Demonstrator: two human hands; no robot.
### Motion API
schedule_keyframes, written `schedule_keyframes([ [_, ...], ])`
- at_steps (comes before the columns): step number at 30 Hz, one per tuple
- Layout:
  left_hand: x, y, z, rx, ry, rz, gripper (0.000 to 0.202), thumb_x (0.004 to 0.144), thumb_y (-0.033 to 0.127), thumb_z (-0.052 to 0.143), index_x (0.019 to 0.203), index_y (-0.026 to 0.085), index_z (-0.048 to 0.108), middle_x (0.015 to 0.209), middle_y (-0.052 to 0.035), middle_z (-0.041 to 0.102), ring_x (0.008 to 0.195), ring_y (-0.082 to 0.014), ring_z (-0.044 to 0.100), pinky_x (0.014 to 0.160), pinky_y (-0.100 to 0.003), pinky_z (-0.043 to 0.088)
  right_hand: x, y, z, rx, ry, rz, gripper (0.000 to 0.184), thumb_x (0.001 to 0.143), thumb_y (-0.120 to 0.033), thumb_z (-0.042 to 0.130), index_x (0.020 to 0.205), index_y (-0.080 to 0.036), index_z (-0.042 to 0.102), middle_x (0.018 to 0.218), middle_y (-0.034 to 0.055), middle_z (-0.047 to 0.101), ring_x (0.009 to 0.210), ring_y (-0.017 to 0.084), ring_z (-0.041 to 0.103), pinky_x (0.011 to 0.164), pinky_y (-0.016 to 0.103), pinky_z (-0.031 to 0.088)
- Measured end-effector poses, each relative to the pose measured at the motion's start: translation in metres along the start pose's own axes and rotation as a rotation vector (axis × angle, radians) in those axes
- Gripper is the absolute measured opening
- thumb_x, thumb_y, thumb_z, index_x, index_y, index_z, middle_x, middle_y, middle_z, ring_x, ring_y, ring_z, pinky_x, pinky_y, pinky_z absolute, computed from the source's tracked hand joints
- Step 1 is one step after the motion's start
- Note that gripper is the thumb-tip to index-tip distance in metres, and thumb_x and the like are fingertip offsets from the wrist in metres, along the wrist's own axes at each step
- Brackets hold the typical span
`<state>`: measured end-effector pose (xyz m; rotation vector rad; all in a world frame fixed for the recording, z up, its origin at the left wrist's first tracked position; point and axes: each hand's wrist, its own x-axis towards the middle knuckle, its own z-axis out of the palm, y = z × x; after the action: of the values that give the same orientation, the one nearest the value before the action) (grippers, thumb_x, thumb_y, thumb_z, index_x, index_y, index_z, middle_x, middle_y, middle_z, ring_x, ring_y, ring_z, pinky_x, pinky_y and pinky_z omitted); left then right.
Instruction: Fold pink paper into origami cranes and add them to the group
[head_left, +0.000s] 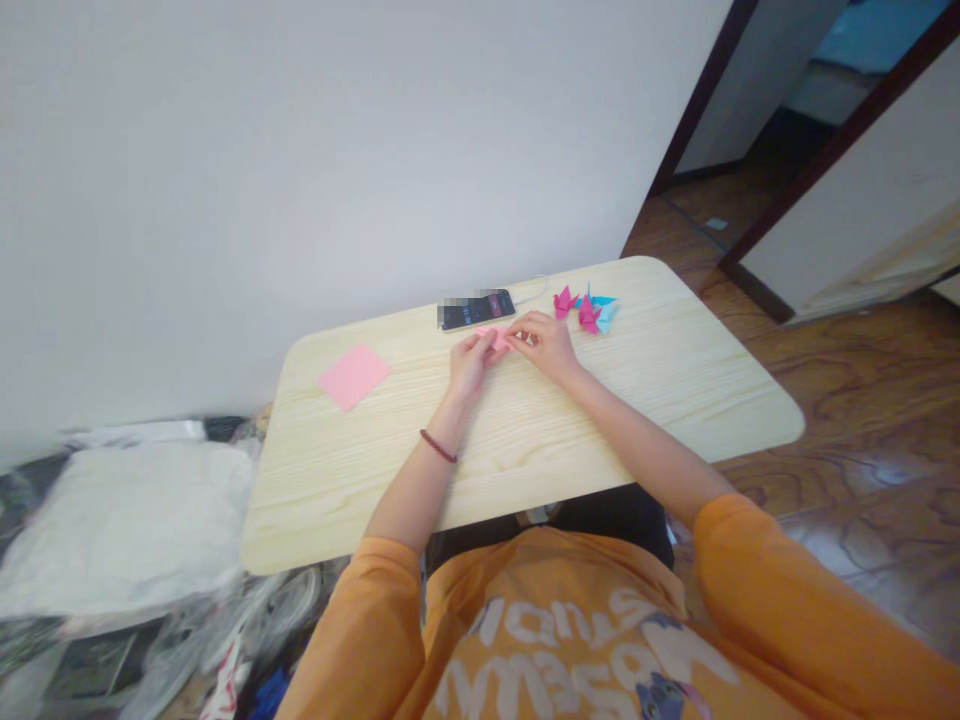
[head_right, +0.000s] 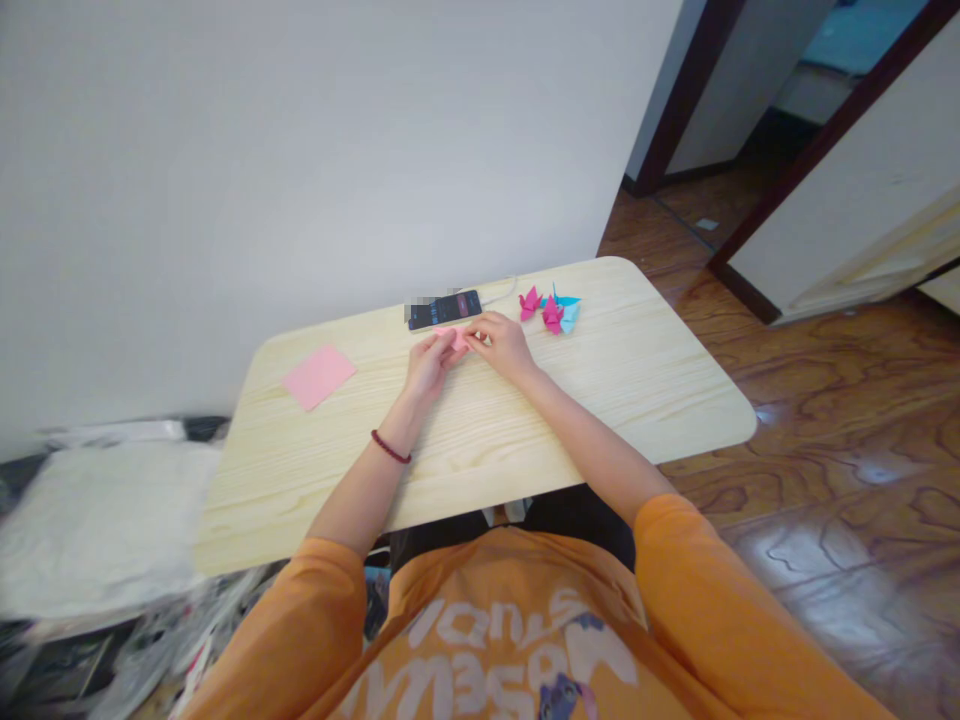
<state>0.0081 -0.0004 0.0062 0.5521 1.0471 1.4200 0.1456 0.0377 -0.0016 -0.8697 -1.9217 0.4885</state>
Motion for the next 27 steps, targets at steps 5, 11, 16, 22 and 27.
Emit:
schedule_keyframes([
  [5,0.0024,0.0005,-0.0018,0.022,0.011,-0.026,0.012,0.072,0.019,0.073,0.067,0.012,0.064,0.064,-0.0009,0.065,0.067,-0.0086,0.063,0.085,-0.029,0.055,0.0006,0.0024,-0.0007,-0.078,-0.045,-0.113,0.01,0.082,-0.016,0.061,0.075,-0.019,0.068,0.08,0.0045,0.065,0.075,0.016,0.058,0.071,0.03,0.046],
  [11,0.0055,-0.0006,-0.0042,0.011,0.013,-0.065,0.012,0.078,0.011,0.061,0.068,0.01,0.066,0.068,-0.0042,0.067,0.066,-0.0082,0.064,0.084,-0.027,0.055,0.0005,0.0047,0.0001,-0.107,-0.089,-0.191,0.013,0.086,-0.017,0.059,0.076,-0.019,0.067,0.082,0.0055,0.066,0.083,0.018,0.06,0.077,0.031,0.047],
  [16,0.0058,-0.0003,-0.0052,0.008,0.021,-0.067,0.012,0.078,0.01,0.06,0.066,0.01,0.065,0.064,-0.0031,0.065,0.063,-0.0078,0.063,0.084,-0.028,0.055,0.0007,0.0054,0.0003,-0.108,-0.139,-0.169,0.016,0.087,-0.016,0.056,0.076,-0.02,0.067,0.083,0.0059,0.065,0.085,0.019,0.059,0.079,0.033,0.047],
  [22,0.0043,0.0005,-0.0052,0.035,-0.007,-0.071,0.006,0.074,0.015,0.069,0.072,0.01,0.069,0.073,-0.006,0.069,0.073,-0.0116,0.066,0.084,-0.029,0.054,0.001,0.0041,-0.0009,-0.08,-0.191,-0.133,0.014,0.086,-0.018,0.056,0.081,-0.021,0.069,0.084,0.0063,0.065,0.087,0.02,0.058,0.08,0.035,0.047],
  [27,0.0037,0.0002,-0.0046,0.019,0.037,-0.067,0.007,0.069,0.013,0.075,0.069,0.008,0.069,0.07,-0.0063,0.068,0.076,-0.0131,0.067,0.084,-0.027,0.053,0.002,0.0027,-0.0014,-0.035,-0.18,-0.106,0.013,0.085,-0.018,0.058,0.08,-0.021,0.07,0.085,0.0064,0.066,0.087,0.02,0.058,0.08,0.035,0.047],
])
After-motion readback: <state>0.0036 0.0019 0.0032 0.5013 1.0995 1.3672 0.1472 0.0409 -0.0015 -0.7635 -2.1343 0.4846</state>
